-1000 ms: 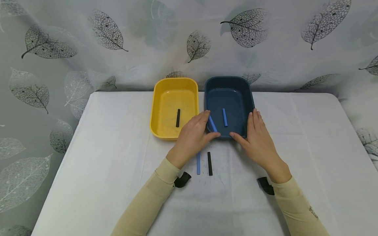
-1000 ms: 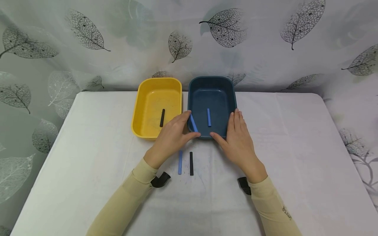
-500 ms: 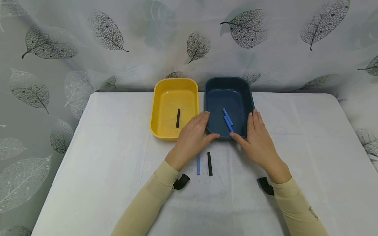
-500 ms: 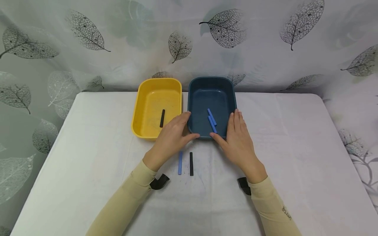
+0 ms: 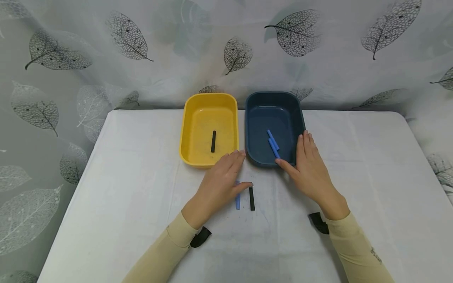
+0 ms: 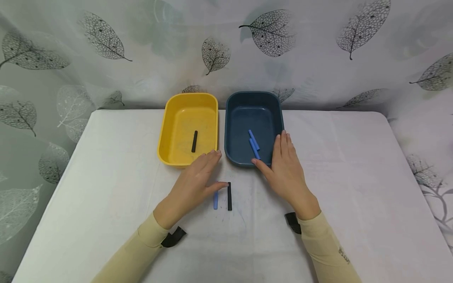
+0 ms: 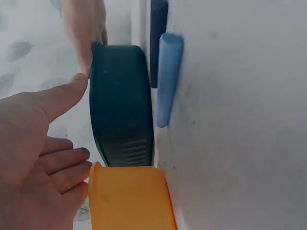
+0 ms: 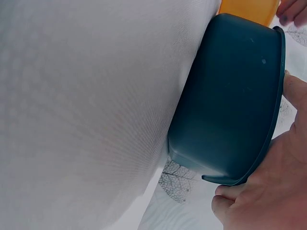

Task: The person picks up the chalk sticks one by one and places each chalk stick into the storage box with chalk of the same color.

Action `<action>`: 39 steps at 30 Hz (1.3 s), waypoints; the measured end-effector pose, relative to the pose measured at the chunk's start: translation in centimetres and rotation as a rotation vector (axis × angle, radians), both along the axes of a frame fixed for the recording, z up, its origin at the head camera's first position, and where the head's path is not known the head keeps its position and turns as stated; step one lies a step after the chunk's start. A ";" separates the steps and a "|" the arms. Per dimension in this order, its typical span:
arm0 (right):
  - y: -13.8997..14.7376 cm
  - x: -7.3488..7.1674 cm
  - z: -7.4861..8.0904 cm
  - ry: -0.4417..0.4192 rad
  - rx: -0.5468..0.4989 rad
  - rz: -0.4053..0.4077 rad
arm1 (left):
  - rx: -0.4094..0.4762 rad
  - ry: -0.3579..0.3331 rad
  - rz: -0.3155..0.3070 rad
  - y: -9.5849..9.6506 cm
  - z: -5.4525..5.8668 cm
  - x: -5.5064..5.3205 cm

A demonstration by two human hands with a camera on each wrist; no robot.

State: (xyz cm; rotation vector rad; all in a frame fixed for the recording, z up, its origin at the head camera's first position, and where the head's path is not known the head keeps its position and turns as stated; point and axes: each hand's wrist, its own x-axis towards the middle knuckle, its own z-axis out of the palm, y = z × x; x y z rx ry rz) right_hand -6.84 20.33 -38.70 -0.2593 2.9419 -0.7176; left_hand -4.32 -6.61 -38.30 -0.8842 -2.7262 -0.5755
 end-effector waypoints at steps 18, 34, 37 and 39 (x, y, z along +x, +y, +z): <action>0.1 -0.1 0.0 -0.010 -0.003 0.000 | -0.106 -0.036 -0.103 -1.3 -1.1 2.8; 0.1 -0.1 0.3 -0.006 -0.003 0.007 | -0.214 -0.244 -0.104 -1.7 -1.3 2.8; 0.1 -0.1 0.4 -0.009 -0.001 0.006 | -0.201 -0.252 -0.101 -1.6 -1.4 2.7; 0.1 -0.1 0.4 -0.010 -0.001 0.006 | -0.196 -0.253 -0.098 -1.6 -1.4 2.8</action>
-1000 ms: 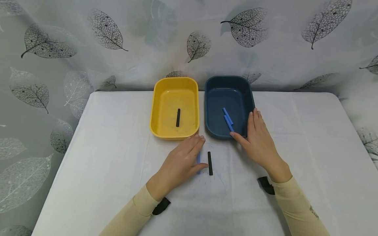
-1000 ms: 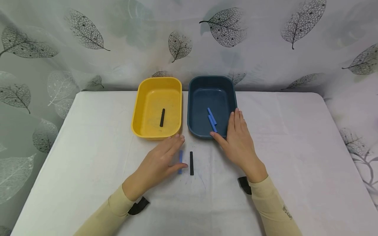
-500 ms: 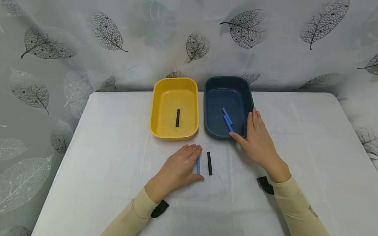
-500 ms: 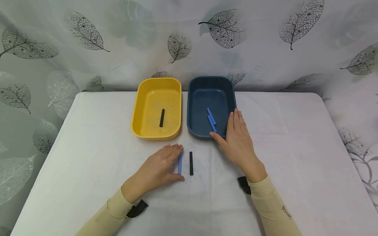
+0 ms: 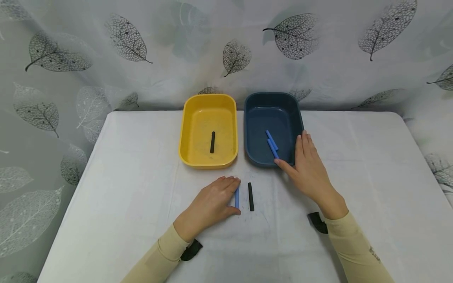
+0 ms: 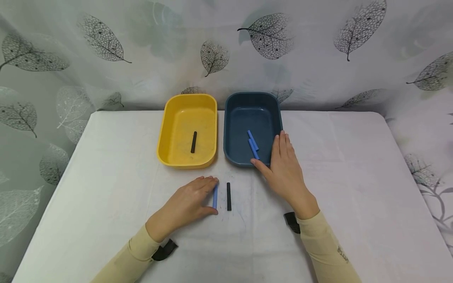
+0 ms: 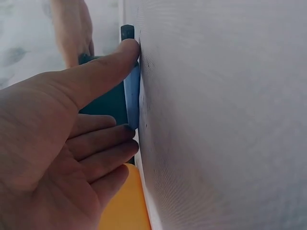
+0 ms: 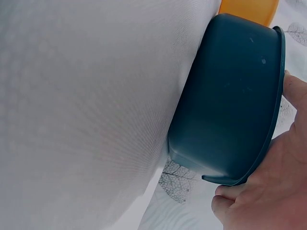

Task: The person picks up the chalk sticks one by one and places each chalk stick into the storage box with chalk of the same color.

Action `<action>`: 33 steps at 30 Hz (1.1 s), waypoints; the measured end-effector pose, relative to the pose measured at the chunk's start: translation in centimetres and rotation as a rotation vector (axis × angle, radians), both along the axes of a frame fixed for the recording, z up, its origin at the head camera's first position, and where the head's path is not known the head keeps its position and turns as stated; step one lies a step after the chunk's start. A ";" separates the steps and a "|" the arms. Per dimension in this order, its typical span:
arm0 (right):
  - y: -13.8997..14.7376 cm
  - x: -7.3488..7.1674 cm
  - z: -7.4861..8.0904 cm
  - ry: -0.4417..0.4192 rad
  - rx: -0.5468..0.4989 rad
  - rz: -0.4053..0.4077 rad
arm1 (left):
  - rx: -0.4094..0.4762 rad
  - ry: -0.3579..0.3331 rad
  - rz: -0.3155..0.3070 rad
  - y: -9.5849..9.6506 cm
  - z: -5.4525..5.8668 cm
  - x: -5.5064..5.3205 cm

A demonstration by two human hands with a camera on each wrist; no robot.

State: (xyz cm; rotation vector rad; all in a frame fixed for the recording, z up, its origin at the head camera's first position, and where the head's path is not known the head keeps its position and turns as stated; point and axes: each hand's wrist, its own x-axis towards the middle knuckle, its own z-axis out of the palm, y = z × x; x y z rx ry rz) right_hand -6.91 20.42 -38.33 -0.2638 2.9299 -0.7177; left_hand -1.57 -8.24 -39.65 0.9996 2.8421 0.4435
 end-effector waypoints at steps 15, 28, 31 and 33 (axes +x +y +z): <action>0.0 0.0 -0.1 0.003 0.000 -0.006 | 0.077 0.086 -0.010 0.2 0.1 -0.1; -0.1 0.0 0.0 -0.003 0.001 -0.004 | 0.150 0.150 -0.014 0.4 1.1 -0.8; -0.1 0.1 0.0 -0.007 0.003 -0.005 | 0.164 0.145 -0.005 0.5 1.5 -1.0; 0.0 0.1 0.1 -0.009 0.005 -0.005 | 0.182 0.148 0.001 0.5 1.7 -1.1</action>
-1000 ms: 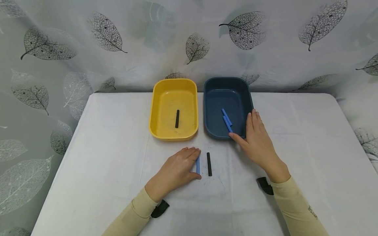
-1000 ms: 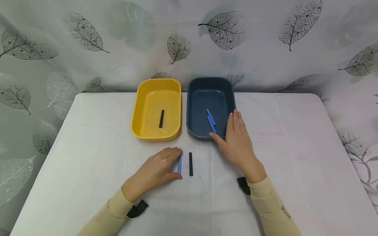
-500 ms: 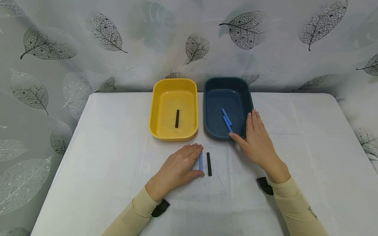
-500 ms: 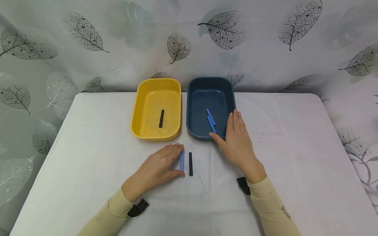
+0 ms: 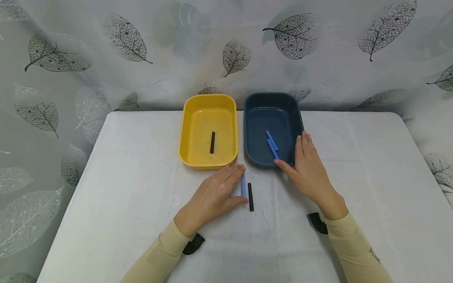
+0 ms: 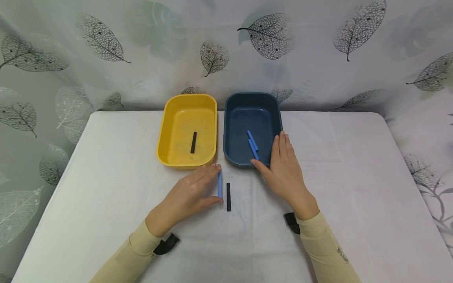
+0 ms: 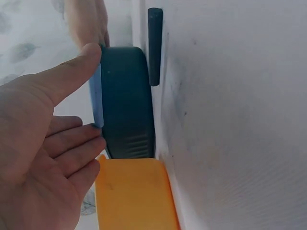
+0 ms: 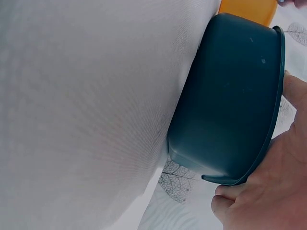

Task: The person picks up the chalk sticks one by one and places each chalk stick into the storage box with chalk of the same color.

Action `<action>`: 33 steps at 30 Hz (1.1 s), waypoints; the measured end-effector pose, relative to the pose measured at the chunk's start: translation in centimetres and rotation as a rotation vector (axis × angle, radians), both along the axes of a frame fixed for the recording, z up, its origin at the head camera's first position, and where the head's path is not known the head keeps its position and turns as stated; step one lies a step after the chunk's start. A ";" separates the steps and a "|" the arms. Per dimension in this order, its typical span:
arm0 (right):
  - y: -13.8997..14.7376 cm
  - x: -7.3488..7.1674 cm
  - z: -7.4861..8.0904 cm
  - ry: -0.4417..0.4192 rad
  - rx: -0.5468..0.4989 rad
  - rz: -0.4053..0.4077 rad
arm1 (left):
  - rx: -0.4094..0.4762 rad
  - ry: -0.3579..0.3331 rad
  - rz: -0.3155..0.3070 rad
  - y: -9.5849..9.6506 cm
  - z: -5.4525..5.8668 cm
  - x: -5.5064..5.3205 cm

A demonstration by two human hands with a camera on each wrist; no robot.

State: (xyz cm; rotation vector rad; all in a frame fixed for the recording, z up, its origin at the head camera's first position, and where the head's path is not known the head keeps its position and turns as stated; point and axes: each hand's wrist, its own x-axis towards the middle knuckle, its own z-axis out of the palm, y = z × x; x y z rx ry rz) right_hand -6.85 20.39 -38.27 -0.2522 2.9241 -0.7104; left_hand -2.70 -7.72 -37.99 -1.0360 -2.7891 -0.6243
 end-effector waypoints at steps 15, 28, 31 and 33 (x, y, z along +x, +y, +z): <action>0.0 0.0 0.0 0.005 0.003 0.001 | 0.101 0.022 0.040 0.6 0.3 -1.3; 0.1 -0.1 0.0 0.017 0.002 0.007 | 0.149 0.018 0.053 1.4 0.0 -2.5; 0.0 -0.1 0.0 0.022 0.001 0.005 | 0.158 0.022 0.055 1.6 -0.1 -2.8; 0.0 -0.1 0.0 0.024 0.001 0.005 | 0.160 0.019 0.061 1.7 0.0 -3.0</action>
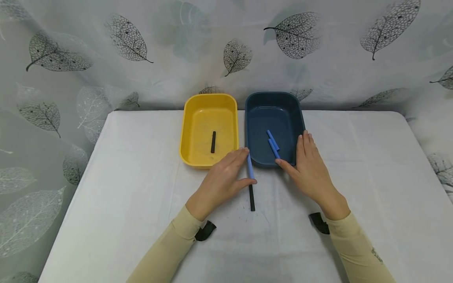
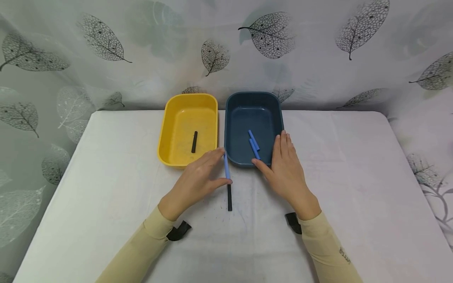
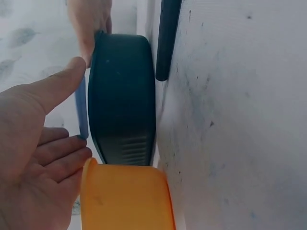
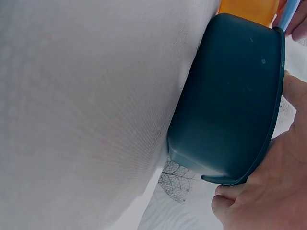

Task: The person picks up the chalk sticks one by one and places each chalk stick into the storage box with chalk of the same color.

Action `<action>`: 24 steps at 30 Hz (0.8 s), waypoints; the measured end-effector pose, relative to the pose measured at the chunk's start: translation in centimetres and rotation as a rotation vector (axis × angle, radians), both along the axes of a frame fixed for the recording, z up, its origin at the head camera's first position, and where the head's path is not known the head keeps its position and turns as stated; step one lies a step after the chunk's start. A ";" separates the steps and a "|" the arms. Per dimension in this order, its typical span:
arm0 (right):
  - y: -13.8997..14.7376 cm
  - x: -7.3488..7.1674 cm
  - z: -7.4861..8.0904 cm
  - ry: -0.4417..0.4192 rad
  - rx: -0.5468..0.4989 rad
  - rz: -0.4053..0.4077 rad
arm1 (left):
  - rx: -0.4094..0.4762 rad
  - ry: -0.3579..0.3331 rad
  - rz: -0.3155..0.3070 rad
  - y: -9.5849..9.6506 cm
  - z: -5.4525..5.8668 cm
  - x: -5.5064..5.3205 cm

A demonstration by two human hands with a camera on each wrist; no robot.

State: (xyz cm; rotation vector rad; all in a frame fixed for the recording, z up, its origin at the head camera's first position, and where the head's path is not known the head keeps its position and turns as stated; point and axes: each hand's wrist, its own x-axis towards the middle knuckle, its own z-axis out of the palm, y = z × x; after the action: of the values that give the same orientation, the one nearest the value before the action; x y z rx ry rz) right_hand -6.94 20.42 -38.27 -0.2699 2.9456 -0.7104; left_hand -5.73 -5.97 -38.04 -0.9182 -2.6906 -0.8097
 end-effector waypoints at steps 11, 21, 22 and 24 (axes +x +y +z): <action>0.0 0.0 -0.1 0.006 0.007 0.004 | -0.016 -0.036 0.045 1.0 0.4 -1.2; 0.0 -0.2 0.0 -0.005 0.008 -0.003 | -0.010 -0.062 0.067 1.6 0.6 -2.2; 0.0 -0.2 0.0 -0.006 0.007 -0.004 | -0.009 -0.061 0.068 1.6 0.6 -2.3; 0.1 -0.2 0.0 -0.011 0.007 -0.006 | -0.006 -0.066 0.070 1.7 0.6 -2.5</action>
State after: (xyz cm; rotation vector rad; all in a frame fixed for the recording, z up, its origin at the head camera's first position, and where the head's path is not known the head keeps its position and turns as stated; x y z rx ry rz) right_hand -7.11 20.49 -38.30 -0.2563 2.9387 -0.7002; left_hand -8.20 -4.26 -37.41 -0.8074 -2.7655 -0.8314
